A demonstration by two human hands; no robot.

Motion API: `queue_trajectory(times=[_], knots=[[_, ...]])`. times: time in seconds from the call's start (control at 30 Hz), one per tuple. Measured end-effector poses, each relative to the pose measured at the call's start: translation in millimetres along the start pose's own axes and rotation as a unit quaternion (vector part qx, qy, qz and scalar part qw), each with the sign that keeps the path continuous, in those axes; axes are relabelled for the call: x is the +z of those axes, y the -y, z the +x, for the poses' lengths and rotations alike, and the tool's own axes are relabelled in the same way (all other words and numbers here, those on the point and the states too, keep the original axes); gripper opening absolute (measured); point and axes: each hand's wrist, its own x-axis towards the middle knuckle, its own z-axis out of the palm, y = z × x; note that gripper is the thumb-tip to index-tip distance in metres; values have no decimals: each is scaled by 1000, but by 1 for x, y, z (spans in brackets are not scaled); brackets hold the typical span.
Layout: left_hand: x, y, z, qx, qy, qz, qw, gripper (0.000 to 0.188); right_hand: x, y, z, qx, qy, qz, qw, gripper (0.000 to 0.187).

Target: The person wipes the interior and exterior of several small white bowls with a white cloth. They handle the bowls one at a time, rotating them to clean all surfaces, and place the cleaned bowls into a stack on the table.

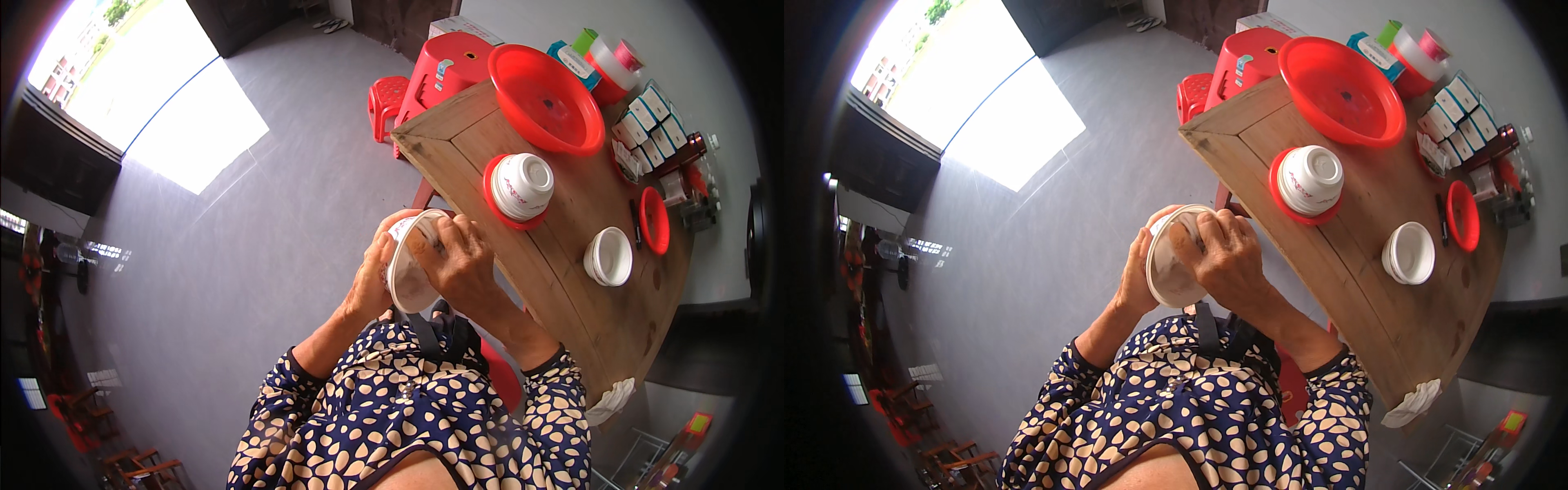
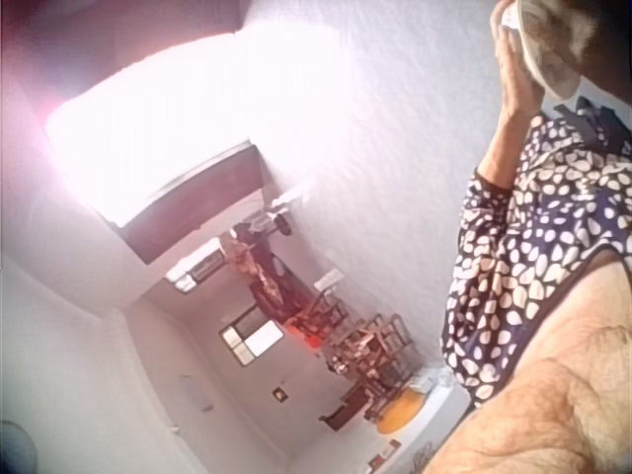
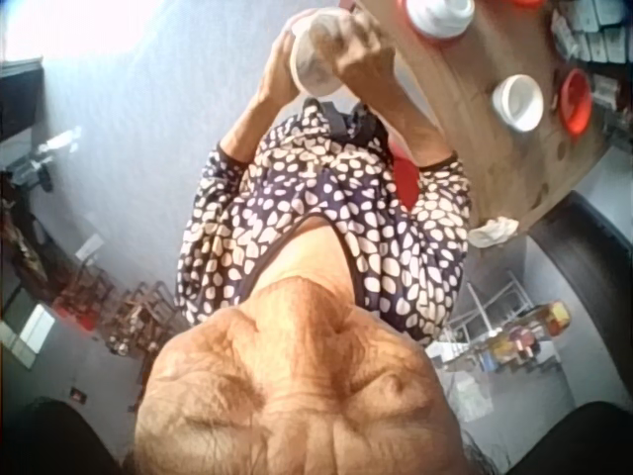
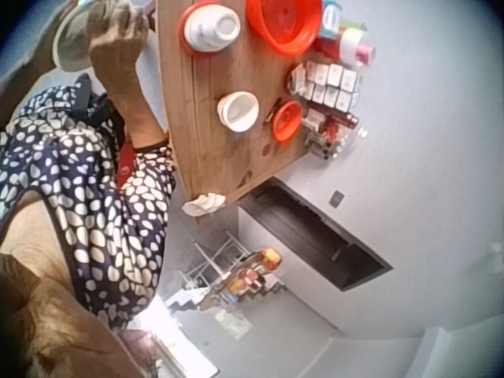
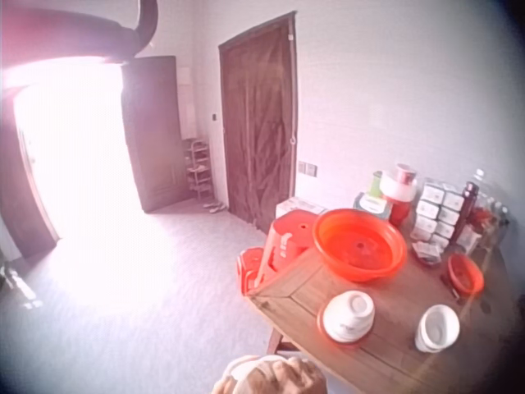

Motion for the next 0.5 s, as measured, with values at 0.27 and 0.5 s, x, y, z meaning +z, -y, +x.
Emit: queue_trajectory(times=[0.27, 0.5], knots=[[-15, 2, 6, 32, 11, 34, 999, 45, 4, 17, -8, 96, 100, 197, 971, 36], [-17, -4, 4, 16, -3, -5, 1000, 47, -2, 18, -9, 63, 81, 458, 883, 32]])
